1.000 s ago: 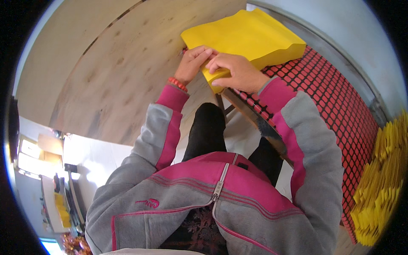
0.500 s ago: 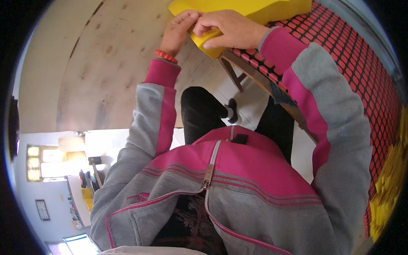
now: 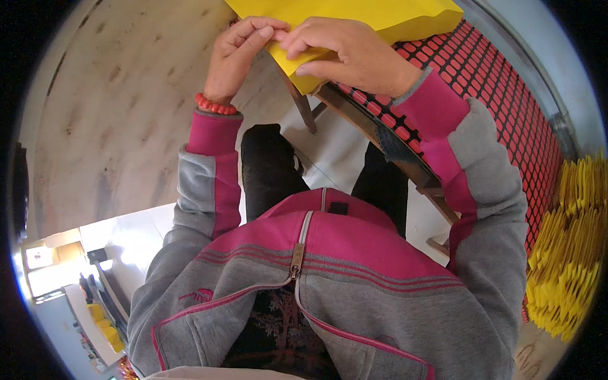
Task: The person folds yellow paper sheets by hand on a patterned table. They repeatedly pick up sheets, fold them in half, and stack the folded pieces into a growing pile on the right side of the table.
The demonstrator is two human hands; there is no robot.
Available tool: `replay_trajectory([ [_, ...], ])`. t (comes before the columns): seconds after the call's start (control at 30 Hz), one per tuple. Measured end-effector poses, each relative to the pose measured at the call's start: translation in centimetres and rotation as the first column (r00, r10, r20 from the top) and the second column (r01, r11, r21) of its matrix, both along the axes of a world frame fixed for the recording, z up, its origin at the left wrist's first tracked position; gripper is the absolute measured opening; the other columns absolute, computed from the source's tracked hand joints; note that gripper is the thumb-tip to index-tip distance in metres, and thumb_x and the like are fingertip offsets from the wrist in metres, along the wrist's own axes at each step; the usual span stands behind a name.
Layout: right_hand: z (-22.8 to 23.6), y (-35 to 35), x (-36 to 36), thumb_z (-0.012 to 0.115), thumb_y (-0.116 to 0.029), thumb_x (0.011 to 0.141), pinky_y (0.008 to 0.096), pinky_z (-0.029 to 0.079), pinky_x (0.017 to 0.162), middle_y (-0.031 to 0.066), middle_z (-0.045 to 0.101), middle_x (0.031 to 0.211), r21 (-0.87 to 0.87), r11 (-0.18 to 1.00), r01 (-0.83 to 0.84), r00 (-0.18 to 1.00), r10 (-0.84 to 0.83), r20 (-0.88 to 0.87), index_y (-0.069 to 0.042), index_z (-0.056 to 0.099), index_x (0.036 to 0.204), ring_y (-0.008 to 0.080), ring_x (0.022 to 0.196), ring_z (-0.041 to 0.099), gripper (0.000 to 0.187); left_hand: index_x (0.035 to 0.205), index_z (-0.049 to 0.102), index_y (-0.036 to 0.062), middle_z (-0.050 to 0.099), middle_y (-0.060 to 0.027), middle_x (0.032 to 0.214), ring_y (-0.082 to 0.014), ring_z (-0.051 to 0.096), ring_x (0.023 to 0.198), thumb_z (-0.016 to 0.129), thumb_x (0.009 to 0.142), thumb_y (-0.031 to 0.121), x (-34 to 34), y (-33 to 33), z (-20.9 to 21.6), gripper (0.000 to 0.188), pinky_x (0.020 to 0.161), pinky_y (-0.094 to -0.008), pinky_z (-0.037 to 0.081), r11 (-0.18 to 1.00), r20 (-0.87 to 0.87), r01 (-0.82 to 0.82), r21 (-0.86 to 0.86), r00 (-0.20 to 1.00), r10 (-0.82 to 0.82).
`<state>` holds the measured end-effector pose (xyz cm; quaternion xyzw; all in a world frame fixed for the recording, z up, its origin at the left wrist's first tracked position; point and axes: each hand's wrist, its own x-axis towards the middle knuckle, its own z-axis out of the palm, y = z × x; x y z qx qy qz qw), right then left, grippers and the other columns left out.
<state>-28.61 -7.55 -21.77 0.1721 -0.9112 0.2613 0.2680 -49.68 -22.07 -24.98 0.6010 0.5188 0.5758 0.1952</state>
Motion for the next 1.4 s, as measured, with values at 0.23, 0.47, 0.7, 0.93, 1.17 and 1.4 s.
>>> replay_trajectory([
  [0.23,0.3,-0.8,-0.2,0.068,-0.001,0.093,0.0324,0.054,0.094,0.0135,0.07,0.119,0.02,0.999,0.031,0.999,-0.031,-0.025,0.002,0.066,0.109,0.0261,0.108,0.068,0.017,0.122,0.069,-0.0012,0.072,-0.0069,0.115,-0.0138,0.064,0.111,0.054,0.106,0.012,0.5,-1.3,-0.2,0.026,0.1,-0.0289,0.047,1.0,0.018,-0.005,-0.01,1.0,0.005],
  [0.47,-0.2,-1.2,-0.1,0.065,-0.002,0.097,0.0292,0.054,0.093,0.0117,0.07,0.118,-0.179,0.98,0.087,0.996,-0.079,0.051,0.003,0.064,0.105,0.0182,0.106,0.068,0.01,0.121,0.068,-0.0021,0.071,-0.0099,0.12,-0.0167,0.063,0.117,0.054,0.104,0.008,0.7,-1.8,0.1,0.024,0.105,-0.0312,0.045,0.996,0.096,0.085,-0.018,0.992,-0.083],
  [0.7,-0.3,-1.2,-0.2,0.065,-0.003,0.098,0.028,0.053,0.093,0.0119,0.07,0.118,-0.315,0.941,0.126,0.989,-0.094,0.116,0.004,0.063,0.103,0.0138,0.103,0.066,0.009,0.117,0.068,-0.0012,0.069,-0.0149,0.126,-0.0232,0.059,0.128,0.06,0.099,0.003,0.7,-1.7,0.4,0.02,0.111,-0.0362,0.042,0.987,0.037,0.156,0.027,0.987,-0.157],
  [0.93,-0.6,-1.1,0.1,0.067,-0.007,0.098,0.0272,0.053,0.093,0.0104,0.069,0.114,-0.306,0.936,0.176,0.983,-0.148,0.112,0.002,0.063,0.103,0.0119,0.102,0.065,0.012,0.109,0.071,0.0001,0.071,-0.0126,0.121,-0.0215,0.064,0.119,0.068,0.096,0.004,1.7,-1.3,0.8,0.014,0.105,-0.0343,0.047,0.999,0.029,0.044,-0.003,0.999,-0.044],
  [1.17,-1.5,-1.3,-0.1,0.069,-0.009,0.097,0.0264,0.051,0.093,0.0118,0.065,0.124,-0.379,0.917,0.121,0.978,-0.175,-0.11,0.001,0.063,0.104,0.0126,0.105,0.063,0.014,0.105,0.068,-0.0003,0.072,-0.0056,0.106,-0.0162,0.067,0.109,0.069,0.099,0.008,1.5,-0.2,-0.3,0.01,0.097,-0.0305,0.05,0.986,-0.022,-0.039,0.163,0.999,0.043],
  [1.4,-0.3,-1.0,0.2,0.079,-0.009,0.085,0.0384,0.052,0.093,0.0232,0.066,0.12,-0.041,0.978,0.205,0.963,-0.209,-0.169,0.0,0.065,0.102,0.035,0.116,0.066,0.024,0.105,0.066,0.0001,0.071,-0.0045,0.105,-0.0123,0.065,0.1,0.069,0.098,0.003,1.4,0.3,-1.5,0.008,0.092,-0.0275,0.052,0.979,0.078,-0.101,0.178,0.993,0.089],
])
